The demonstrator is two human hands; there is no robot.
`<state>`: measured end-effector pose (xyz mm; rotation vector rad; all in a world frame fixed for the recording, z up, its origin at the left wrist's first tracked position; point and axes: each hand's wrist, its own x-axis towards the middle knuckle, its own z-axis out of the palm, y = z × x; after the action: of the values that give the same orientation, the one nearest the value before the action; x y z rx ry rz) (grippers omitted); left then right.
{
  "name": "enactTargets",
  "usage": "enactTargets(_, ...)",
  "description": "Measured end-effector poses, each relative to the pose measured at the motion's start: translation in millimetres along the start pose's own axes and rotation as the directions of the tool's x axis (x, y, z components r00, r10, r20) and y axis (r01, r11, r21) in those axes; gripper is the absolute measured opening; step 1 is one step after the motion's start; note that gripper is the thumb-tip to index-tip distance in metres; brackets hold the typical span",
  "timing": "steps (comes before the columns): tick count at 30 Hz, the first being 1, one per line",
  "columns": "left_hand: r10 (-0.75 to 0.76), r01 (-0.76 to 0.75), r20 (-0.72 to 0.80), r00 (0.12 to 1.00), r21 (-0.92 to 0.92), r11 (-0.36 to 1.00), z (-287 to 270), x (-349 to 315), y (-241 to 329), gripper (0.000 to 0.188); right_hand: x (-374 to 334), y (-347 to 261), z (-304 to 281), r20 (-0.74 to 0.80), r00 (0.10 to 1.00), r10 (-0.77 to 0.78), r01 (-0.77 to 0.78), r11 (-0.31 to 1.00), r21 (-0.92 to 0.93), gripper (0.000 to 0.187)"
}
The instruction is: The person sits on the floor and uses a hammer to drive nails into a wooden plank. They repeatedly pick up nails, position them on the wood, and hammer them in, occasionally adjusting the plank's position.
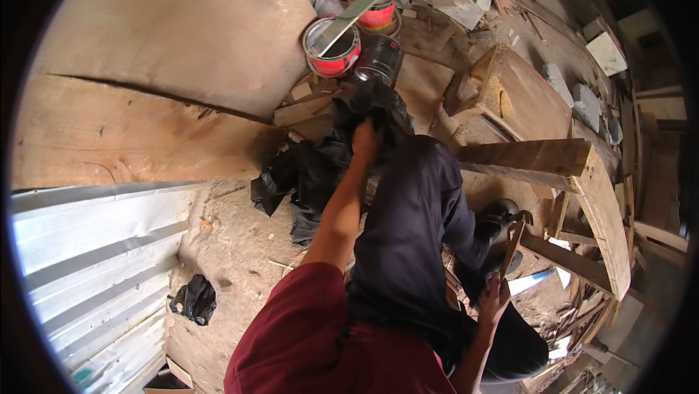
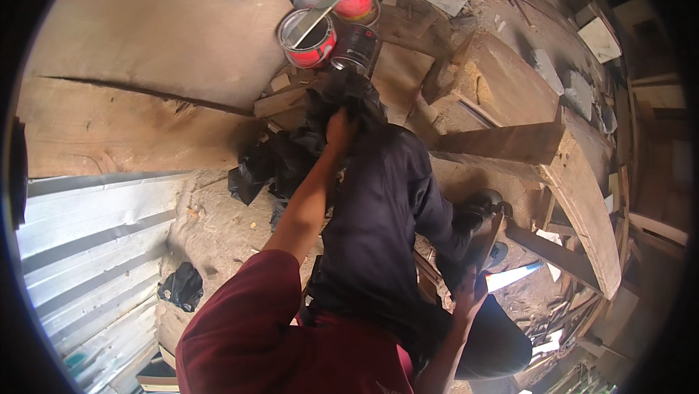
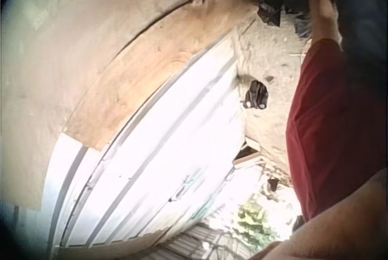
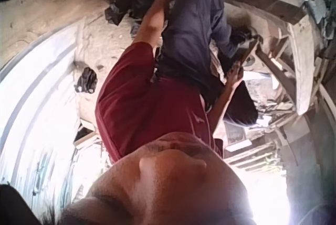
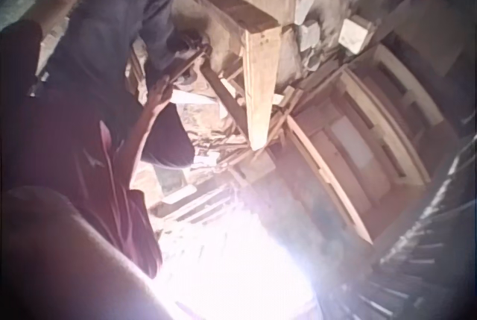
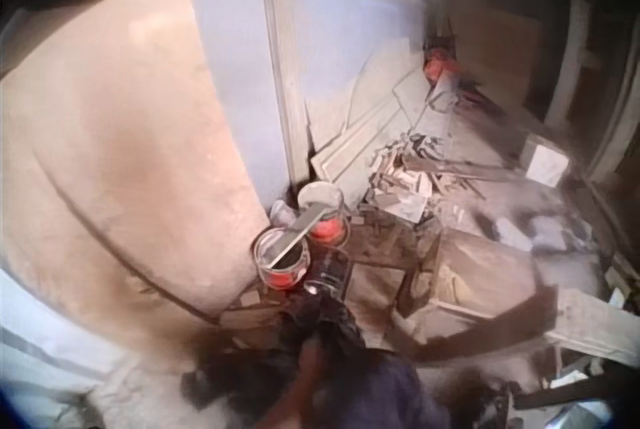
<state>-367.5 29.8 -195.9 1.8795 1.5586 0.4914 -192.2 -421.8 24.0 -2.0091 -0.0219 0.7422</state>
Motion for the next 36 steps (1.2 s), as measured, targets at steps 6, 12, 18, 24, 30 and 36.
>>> enactTargets(6, -0.068, 0.067, 0.071, 0.995, 0.016, 0.998, 4.3, 21.4, 1.7, 0.027, -36.3, -28.5, 36.6, 0.161, 0.987, -0.001, -0.006, 0.999, 0.047, 0.034)
enactTargets(12, -0.089, 0.084, 0.086, 0.992, 0.067, 0.994, 6.1, 27.3, -7.4, 0.023, -58.3, -43.8, 58.0, 0.405, 0.912, -0.057, 0.048, 0.998, 0.033, 0.033)
enactTargets(18, -0.086, 0.064, 0.08, 0.993, 0.245, 0.967, 6.9, 20.0, 6.9, 0.022, -66.4, -75.4, 83.3, 0.528, 0.84, -0.127, 0.053, 0.987, 0.153, 0.034)
enactTargets(24, -0.153, 0.096, 0.185, 0.971, 0.286, 0.953, -1.7, 27.8, 8.6, 0.022, -62.6, -80.4, 94.7, 0.547, 0.825, -0.142, 0.051, 0.983, 0.177, 0.03)
enactTargets(30, -0.121, 0.046, 0.212, 0.97, 0.33, 0.943, -4.7, 23.9, 17.6, 0.022, -61.6, -77.0, 93.0, 0.529, 0.843, -0.093, 0.028, 0.991, 0.13, 0.026)
enactTargets(36, -0.137, 0.106, -0.055, 0.989, -0.378, 0.92, -8.0, -3.3, -9.9, 0.017, -62.3, -70.9, 91.4, 0.536, 0.838, -0.105, 0.028, 0.988, 0.149, 0.025)
